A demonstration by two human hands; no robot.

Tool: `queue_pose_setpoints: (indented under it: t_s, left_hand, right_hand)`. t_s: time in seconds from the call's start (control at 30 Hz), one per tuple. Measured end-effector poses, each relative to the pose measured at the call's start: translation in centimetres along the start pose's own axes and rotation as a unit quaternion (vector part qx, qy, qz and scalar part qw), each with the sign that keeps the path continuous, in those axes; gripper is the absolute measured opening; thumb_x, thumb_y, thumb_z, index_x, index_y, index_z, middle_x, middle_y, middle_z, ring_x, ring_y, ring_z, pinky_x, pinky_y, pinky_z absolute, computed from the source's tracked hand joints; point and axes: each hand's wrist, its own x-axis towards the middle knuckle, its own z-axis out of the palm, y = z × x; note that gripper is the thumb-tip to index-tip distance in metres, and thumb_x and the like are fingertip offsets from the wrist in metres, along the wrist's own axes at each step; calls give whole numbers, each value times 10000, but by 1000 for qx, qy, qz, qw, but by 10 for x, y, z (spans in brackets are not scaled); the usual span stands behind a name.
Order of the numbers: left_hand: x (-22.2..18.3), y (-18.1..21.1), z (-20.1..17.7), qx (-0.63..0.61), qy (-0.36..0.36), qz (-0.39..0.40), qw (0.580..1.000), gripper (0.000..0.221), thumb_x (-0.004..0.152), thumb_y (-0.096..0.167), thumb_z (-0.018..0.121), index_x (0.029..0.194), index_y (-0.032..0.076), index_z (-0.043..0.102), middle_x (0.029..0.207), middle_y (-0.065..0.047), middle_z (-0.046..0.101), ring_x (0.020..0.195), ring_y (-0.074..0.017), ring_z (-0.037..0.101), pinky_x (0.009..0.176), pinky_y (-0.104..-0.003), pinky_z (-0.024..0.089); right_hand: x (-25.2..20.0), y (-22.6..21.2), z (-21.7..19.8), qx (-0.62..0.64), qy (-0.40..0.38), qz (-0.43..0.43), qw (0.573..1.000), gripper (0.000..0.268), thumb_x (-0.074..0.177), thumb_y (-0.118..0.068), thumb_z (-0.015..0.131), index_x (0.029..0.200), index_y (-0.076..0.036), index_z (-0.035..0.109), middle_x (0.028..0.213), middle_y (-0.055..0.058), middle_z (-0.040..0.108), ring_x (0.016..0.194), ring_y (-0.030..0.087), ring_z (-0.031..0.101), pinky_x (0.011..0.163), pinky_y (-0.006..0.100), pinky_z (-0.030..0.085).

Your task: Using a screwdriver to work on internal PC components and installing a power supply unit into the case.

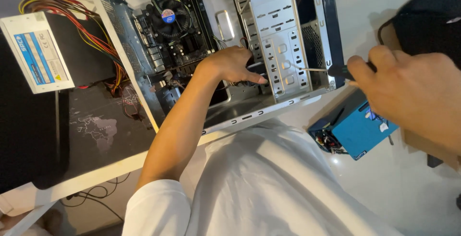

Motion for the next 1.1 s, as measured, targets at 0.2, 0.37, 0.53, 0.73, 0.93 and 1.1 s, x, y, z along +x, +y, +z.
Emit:
queue_pose_setpoints:
  t_s: [0.2, 0.37, 0.53, 0.73, 0.93, 1.1]
  left_hand:
    - [-2, 0, 0, -24, 4, -8, 1000, 885, 875, 669, 631, 1495, 65, 445, 1527, -129, 486, 1334, -316, 515, 966, -423, 507]
    - [0, -2, 1, -17, 8, -3, 1000, 883, 874, 680, 621, 1486, 66, 453, 1545, -120, 473, 1353, -310, 500, 986, -426, 495]
    - [-3, -2, 2, -19, 9, -3, 1000, 895, 871, 680, 621, 1500, 69, 443, 1555, -103, 465, 1354, -302, 498, 980, -416, 488]
    - [0, -2, 2, -11, 14, 0, 1000, 875, 872, 682, 619, 1473, 63, 472, 1519, -112, 497, 1321, -304, 522, 949, -415, 502]
    - [-2, 0, 0, -21, 8, -14, 1000, 915, 863, 681, 624, 1525, 82, 421, 1574, -106, 445, 1375, -306, 483, 1006, -419, 486]
    - [1, 0, 0, -23, 7, -14, 1000, 853, 859, 678, 632, 1449, 78, 491, 1480, -114, 531, 1274, -305, 554, 916, -405, 508]
  right_hand:
    - [7, -3, 1, 83, -10, -24, 996, 143, 934, -268, 616, 1070, -254, 572, 818, -83, 550, 612, 74, 609, 477, 269, 371]
    - [8, -7, 12, 96, 12, -8, 995, 152, 970, -392, 598, 1058, -269, 582, 807, -94, 526, 563, 117, 559, 459, 297, 371]
    - [8, -10, 8, 111, 0, -5, 994, 221, 1003, -456, 621, 929, -257, 559, 746, -84, 491, 503, 128, 483, 459, 293, 340]
    - [14, -7, -7, 99, -35, 0, 994, 303, 1093, -498, 517, 953, -231, 548, 771, -83, 545, 527, 78, 569, 438, 268, 348]
    - [22, -7, -15, 127, -69, -2, 990, 61, 1008, -311, 554, 1004, -254, 576, 844, -61, 633, 559, 116, 667, 439, 288, 403]
    - [21, -7, -6, 120, -26, 8, 992, 204, 1036, -469, 532, 1010, -273, 580, 826, -64, 625, 559, 138, 670, 454, 321, 425]
